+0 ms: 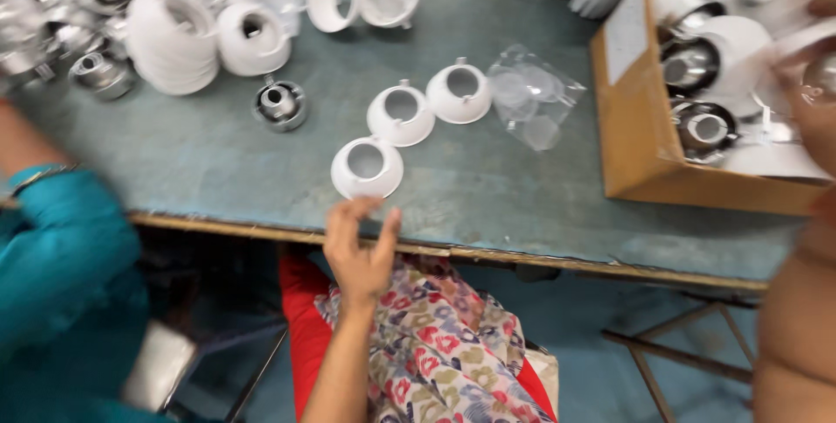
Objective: The person assembles small light fixtures by inserting circular plastic inserts into white plastic housings and then fitting metal reflector components into the housings. The person places completed units into a cardboard box on the right side of the table.
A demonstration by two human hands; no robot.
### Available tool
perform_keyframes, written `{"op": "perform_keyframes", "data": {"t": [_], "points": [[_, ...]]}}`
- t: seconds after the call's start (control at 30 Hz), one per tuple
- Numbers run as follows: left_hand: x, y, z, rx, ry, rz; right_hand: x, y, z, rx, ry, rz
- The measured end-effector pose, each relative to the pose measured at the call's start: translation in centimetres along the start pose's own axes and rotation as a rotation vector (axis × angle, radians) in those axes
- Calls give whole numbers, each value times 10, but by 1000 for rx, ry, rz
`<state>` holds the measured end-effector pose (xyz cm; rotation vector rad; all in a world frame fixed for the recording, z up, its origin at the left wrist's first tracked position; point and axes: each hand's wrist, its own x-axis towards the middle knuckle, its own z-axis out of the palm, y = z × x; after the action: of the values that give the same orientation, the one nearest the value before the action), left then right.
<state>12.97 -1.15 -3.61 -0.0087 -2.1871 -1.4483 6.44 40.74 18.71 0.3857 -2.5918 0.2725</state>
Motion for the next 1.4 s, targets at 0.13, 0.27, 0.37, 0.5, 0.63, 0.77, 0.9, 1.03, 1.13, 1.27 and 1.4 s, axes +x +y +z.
{"op": "perform_keyframes", "data": {"t": [0.13,0.27,0.37,0.5,0.63,0.77,0.9,1.03,1.13,1.27,1.4], "points": [[37,-12,-15,184,87,132,5,-90,107,415,-72,-227],[46,-18,-15,277,-27,207,31,-107,196,536,35,-205],[44,-20,-10,327,-31,184,26,-99,234,523,145,49],[53,-22,-6,334,-29,156,7,-98,255,548,212,-20],[46,-22,-4,274,-186,182,8,-105,254,591,246,-49],[50,-37,-4,-131,-211,-77,8,-112,243,641,238,-84],[131,-79,-20,382,284,161,3,-115,235,683,240,-52],[175,-95,-27,530,191,-69,2,-119,233,704,255,-78],[167,-82,-21,503,76,-157,-1,-123,231,724,234,-110],[127,-43,0,-12,157,-160,-9,-135,225,796,163,-164],[73,7,30,-68,93,113,-21,-150,219,1074,8,-184]]}}
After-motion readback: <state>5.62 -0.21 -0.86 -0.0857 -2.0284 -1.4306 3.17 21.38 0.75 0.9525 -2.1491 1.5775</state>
